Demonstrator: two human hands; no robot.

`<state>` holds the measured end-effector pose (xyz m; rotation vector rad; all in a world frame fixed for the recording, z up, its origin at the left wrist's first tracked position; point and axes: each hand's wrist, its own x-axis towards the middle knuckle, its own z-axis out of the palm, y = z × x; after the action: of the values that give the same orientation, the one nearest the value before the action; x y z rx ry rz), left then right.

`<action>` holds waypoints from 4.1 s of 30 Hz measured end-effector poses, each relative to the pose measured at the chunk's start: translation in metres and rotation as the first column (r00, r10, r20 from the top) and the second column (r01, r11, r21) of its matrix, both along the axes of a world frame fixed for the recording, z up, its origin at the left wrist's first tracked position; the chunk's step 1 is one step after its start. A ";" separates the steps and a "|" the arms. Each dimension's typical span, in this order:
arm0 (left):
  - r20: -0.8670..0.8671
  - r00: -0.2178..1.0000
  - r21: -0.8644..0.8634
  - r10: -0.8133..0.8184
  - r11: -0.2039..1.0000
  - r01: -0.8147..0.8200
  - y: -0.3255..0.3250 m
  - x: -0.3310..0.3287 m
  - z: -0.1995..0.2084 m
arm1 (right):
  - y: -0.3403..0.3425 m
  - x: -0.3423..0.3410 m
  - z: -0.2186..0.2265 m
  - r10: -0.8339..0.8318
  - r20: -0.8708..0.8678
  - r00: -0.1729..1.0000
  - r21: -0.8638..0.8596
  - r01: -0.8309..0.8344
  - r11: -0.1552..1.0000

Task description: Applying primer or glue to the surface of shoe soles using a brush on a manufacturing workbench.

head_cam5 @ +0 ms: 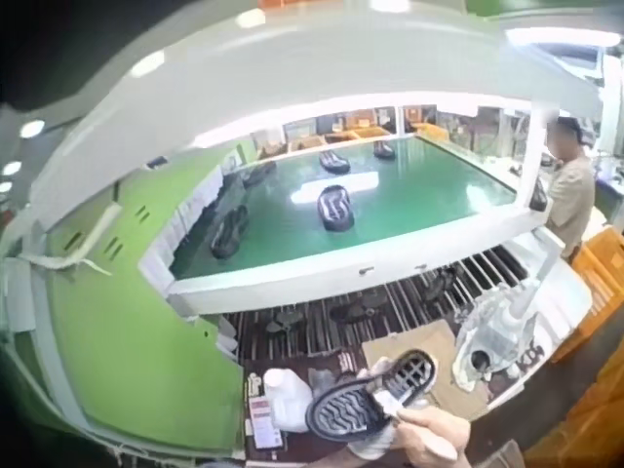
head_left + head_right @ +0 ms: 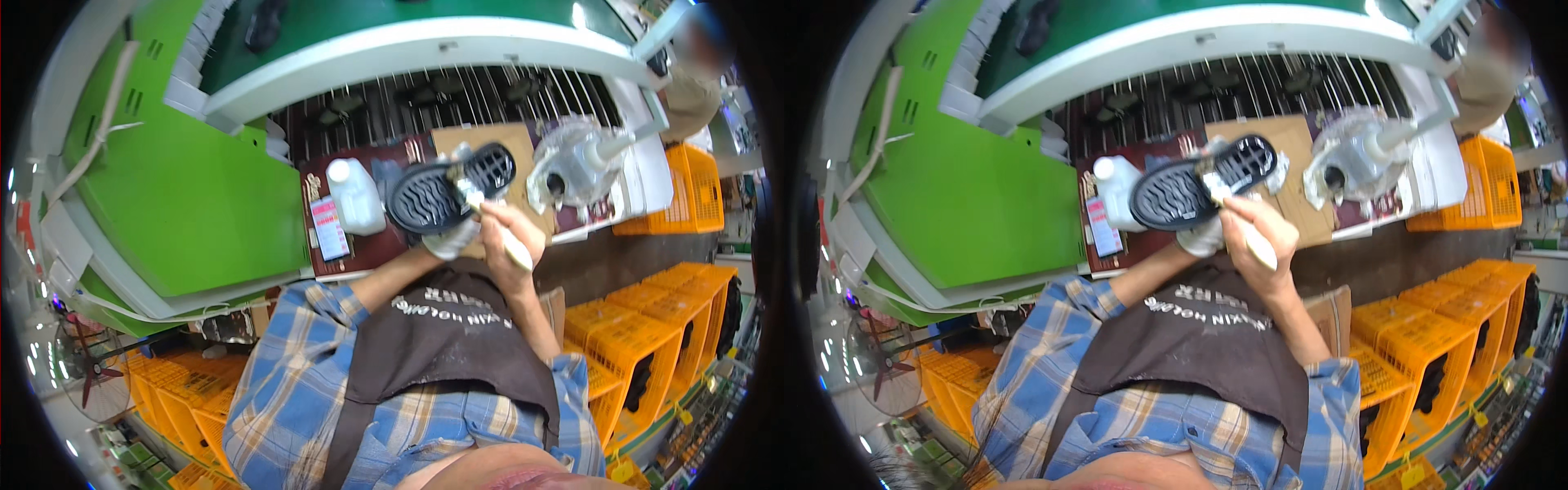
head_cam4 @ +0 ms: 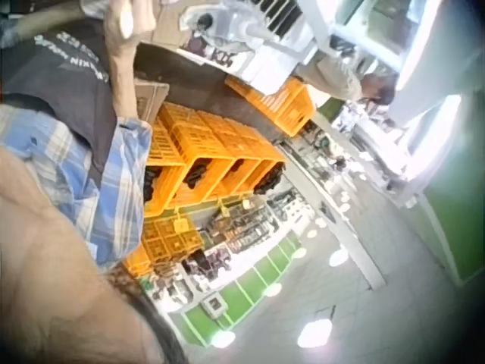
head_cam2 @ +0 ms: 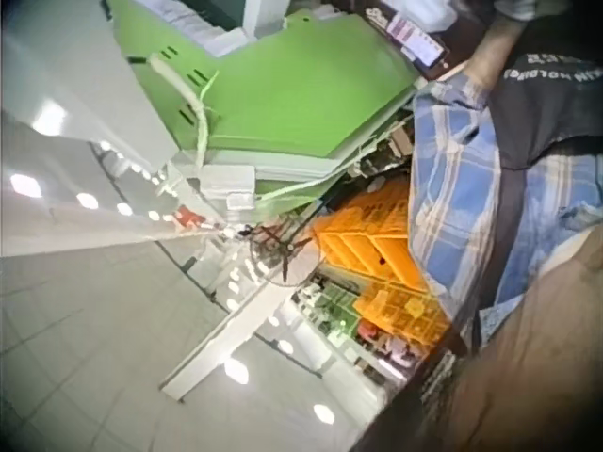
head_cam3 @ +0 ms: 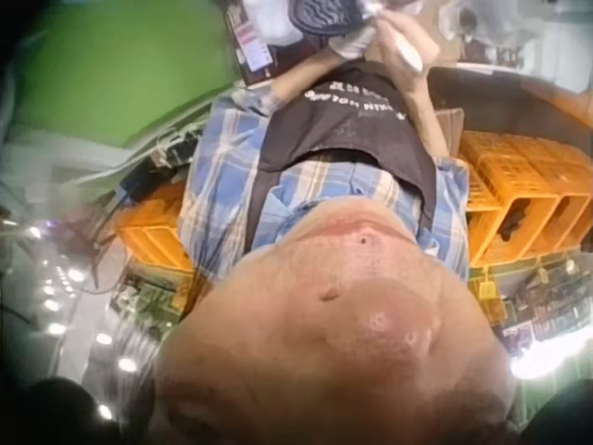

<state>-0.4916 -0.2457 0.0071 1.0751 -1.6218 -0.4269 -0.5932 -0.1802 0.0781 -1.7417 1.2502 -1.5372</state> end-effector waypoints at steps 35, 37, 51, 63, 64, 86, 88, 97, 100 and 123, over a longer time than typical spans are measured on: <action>-0.911 0.262 0.275 0.318 -0.003 0.961 0.016 0.081 0.022 | -0.084 -0.077 0.051 0.813 -0.230 0.536 0.388 -0.715 0.581; -0.905 0.244 0.258 0.347 -0.007 0.966 0.018 0.079 0.025 | -0.082 -0.087 0.045 0.758 -0.289 0.584 0.375 -0.660 0.651; -0.840 0.472 0.417 -0.268 0.236 0.878 0.033 0.062 0.028 | -0.031 -0.073 0.010 0.073 0.078 0.994 0.616 -0.106 0.781; -0.874 0.460 0.350 -0.158 0.451 0.821 0.010 0.057 0.011 | -0.001 -0.073 0.028 0.265 0.098 0.959 0.558 -0.273 0.784; -0.866 0.463 0.341 -0.192 0.451 0.825 0.008 0.058 0.016 | 0.000 -0.076 0.027 0.286 0.073 0.955 0.545 -0.279 0.790; -0.967 0.202 0.179 -0.154 0.148 0.973 0.005 0.065 0.043 | -0.009 -0.077 0.040 0.122 0.072 0.990 0.533 -0.142 0.834; -0.995 0.039 0.041 0.092 0.020 0.999 0.009 0.064 0.046 | -0.006 -0.073 0.040 0.123 0.087 0.988 0.516 -0.151 0.843; -0.892 0.451 0.434 0.021 0.312 0.845 0.001 0.050 0.024 | 0.013 -0.058 0.046 0.205 0.112 0.972 0.609 -0.230 0.759; -0.913 0.408 0.386 -0.003 0.321 0.865 -0.004 0.051 0.015 | 0.016 -0.055 0.050 0.195 0.230 0.954 0.635 -0.299 0.712; -0.942 0.160 0.132 0.296 -0.113 0.985 0.027 0.066 0.028 | -0.032 -0.095 0.039 0.616 -0.151 0.773 0.437 -0.507 0.743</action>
<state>-0.4257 -0.2183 0.0355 0.4716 -0.2349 -2.6369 -0.6883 -0.2123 0.1172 -1.8836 0.9155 -0.6543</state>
